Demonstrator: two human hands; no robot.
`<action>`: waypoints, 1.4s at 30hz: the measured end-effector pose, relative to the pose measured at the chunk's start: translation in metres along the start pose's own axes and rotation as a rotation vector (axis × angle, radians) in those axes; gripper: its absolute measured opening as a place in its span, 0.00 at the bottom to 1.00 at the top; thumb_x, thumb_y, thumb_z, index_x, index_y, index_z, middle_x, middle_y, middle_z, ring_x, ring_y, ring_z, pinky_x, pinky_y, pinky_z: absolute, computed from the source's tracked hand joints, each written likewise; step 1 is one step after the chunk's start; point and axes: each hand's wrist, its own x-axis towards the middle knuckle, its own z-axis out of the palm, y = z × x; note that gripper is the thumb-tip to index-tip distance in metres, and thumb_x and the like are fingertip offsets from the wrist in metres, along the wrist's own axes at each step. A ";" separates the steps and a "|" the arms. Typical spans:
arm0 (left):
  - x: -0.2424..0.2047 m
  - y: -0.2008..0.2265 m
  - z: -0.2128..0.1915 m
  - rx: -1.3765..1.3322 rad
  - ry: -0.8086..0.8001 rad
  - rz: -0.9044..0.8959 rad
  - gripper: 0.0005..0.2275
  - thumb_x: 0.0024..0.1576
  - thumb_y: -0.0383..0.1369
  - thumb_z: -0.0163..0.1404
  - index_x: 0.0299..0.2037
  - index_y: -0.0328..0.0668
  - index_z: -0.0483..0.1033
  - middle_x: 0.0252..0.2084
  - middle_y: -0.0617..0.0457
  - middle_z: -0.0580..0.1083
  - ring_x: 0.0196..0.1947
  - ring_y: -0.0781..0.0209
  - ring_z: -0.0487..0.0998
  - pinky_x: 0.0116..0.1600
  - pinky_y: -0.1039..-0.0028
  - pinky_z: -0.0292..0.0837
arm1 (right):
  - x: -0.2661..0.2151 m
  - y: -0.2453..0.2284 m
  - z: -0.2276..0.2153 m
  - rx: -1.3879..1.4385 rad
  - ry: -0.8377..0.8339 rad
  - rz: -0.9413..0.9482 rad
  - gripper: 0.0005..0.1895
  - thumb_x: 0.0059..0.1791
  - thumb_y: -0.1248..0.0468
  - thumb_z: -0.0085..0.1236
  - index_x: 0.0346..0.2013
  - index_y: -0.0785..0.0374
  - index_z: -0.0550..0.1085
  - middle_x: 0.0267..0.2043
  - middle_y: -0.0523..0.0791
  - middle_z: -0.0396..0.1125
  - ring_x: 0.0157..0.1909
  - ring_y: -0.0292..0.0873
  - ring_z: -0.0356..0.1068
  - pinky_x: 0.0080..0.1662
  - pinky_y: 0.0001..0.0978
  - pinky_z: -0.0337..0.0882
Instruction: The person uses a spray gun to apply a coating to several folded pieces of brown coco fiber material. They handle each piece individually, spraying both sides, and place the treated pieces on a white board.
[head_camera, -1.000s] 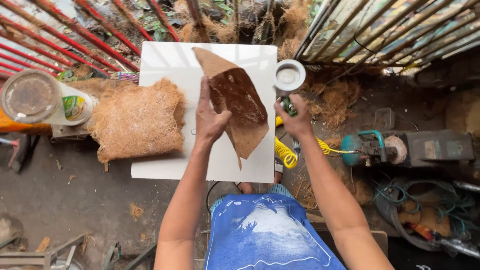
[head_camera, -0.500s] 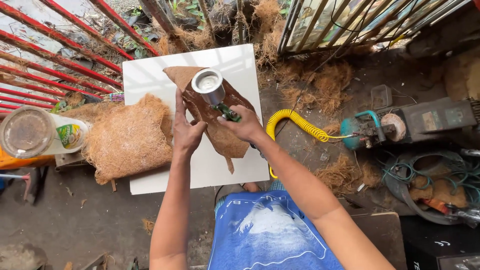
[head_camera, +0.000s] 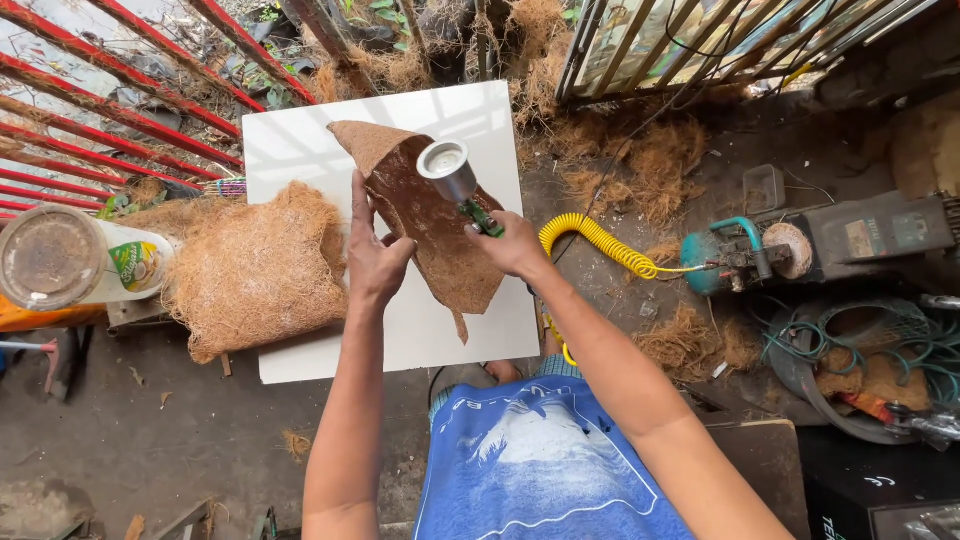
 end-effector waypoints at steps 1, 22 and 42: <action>0.000 -0.001 0.001 0.000 0.004 -0.001 0.49 0.39 0.19 0.46 0.75 0.55 0.39 0.76 0.37 0.44 0.71 0.23 0.45 0.63 0.35 0.65 | 0.000 0.002 -0.001 -0.007 0.002 0.020 0.25 0.45 0.42 0.59 0.38 0.63 0.74 0.44 0.53 0.69 0.52 0.56 0.69 0.52 0.47 0.68; 0.000 -0.005 0.005 -0.039 0.013 0.020 0.50 0.38 0.20 0.46 0.75 0.60 0.38 0.77 0.39 0.43 0.72 0.24 0.43 0.64 0.33 0.62 | -0.022 0.024 -0.012 0.329 0.002 0.176 0.11 0.44 0.57 0.64 0.29 0.61 0.75 0.15 0.44 0.63 0.16 0.38 0.66 0.22 0.27 0.65; -0.001 -0.016 0.003 -0.080 0.026 0.036 0.50 0.38 0.18 0.45 0.75 0.58 0.38 0.77 0.38 0.42 0.73 0.26 0.42 0.63 0.30 0.61 | -0.042 -0.011 -0.007 0.447 -0.148 0.001 0.15 0.45 0.53 0.66 0.23 0.58 0.72 0.10 0.45 0.60 0.13 0.37 0.62 0.19 0.23 0.63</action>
